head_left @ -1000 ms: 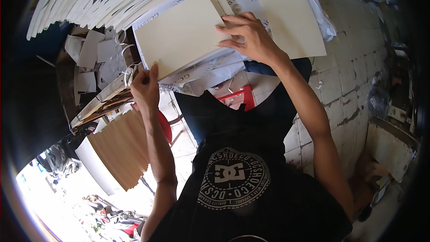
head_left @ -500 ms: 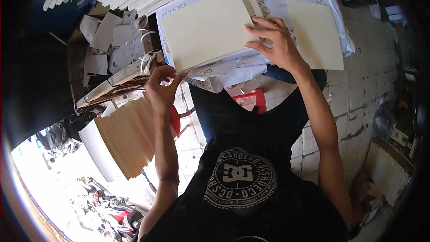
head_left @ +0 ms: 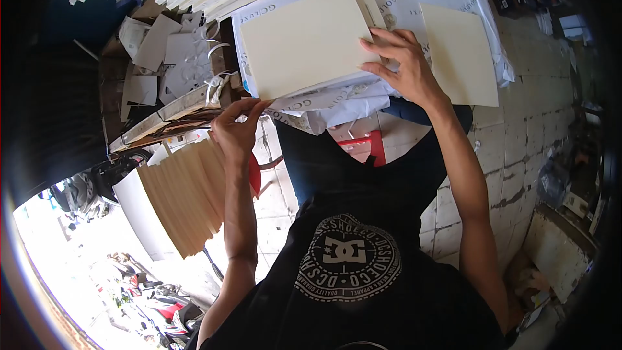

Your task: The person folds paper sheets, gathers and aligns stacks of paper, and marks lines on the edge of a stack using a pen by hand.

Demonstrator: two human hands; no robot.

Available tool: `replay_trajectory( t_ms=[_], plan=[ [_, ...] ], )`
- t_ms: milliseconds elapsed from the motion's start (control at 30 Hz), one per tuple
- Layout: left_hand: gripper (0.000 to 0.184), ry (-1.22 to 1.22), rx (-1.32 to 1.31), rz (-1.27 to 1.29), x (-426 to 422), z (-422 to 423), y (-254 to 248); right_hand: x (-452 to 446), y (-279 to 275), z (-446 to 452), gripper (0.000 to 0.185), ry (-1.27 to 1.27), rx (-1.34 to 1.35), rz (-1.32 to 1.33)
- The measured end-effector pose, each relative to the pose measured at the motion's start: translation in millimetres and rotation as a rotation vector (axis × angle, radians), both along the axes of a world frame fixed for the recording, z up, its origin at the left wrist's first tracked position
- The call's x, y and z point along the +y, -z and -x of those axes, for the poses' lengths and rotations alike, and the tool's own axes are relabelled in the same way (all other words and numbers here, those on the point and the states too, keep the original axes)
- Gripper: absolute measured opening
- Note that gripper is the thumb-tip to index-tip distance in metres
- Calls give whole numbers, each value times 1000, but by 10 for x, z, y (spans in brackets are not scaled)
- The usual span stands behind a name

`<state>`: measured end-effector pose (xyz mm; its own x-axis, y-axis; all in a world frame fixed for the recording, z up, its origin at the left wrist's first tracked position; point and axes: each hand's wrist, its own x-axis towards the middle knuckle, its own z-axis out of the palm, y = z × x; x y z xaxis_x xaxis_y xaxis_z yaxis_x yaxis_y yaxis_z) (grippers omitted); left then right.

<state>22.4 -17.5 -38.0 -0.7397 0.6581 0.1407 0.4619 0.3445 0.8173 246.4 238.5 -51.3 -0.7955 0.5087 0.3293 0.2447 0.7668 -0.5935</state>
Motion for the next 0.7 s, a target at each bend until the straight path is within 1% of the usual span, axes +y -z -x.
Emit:
replay_trajectory(
  t_ms=[133, 200, 233, 300, 333, 367, 433, 467, 500, 567, 600, 667, 700],
  plan=[
    [16, 13, -56, -33, 3, 20, 23, -12, -17, -2, 42, 4, -15, -3],
    [18, 27, -181, -85, 43, -11, -33, -20, -53, -3, 44, -2, -37, -29],
    [21, 33, -242, -112, 60, -18, -58, -53, -96, 13, 47, 36, -49, -87],
    [31, -43, -470, -51, 9, 46, -49, -217, -228, 84, 51, 116, -74, -201],
    [37, -79, -586, -15, -9, 61, -45, -347, -326, 170, 59, 89, -89, -263],
    [41, -63, -593, 33, 8, 47, -47, -518, -337, 280, 62, 41, -80, -255],
    [48, -26, -608, 135, 60, -14, -56, -970, -389, 524, 58, -38, -68, -218],
    [44, -36, -560, 141, 91, -57, -71, -1170, -364, 643, 56, -90, -106, -197],
    [43, -27, -539, 119, 92, -68, -63, -1299, -310, 740, 57, -169, -108, -169],
    [42, -12, -508, 73, 60, -52, 20, -1499, -76, 768, 60, -142, -73, -193],
    [40, -2, -553, 53, 38, -6, 99, -1476, -79, 705, 61, -104, -87, -163],
    [39, -10, -595, 65, 39, -18, 80, -1350, -132, 465, 62, -47, -109, -106],
    [39, -13, -615, 69, 38, -21, 62, -1211, -150, 305, 66, 12, -129, -124]
  ],
)
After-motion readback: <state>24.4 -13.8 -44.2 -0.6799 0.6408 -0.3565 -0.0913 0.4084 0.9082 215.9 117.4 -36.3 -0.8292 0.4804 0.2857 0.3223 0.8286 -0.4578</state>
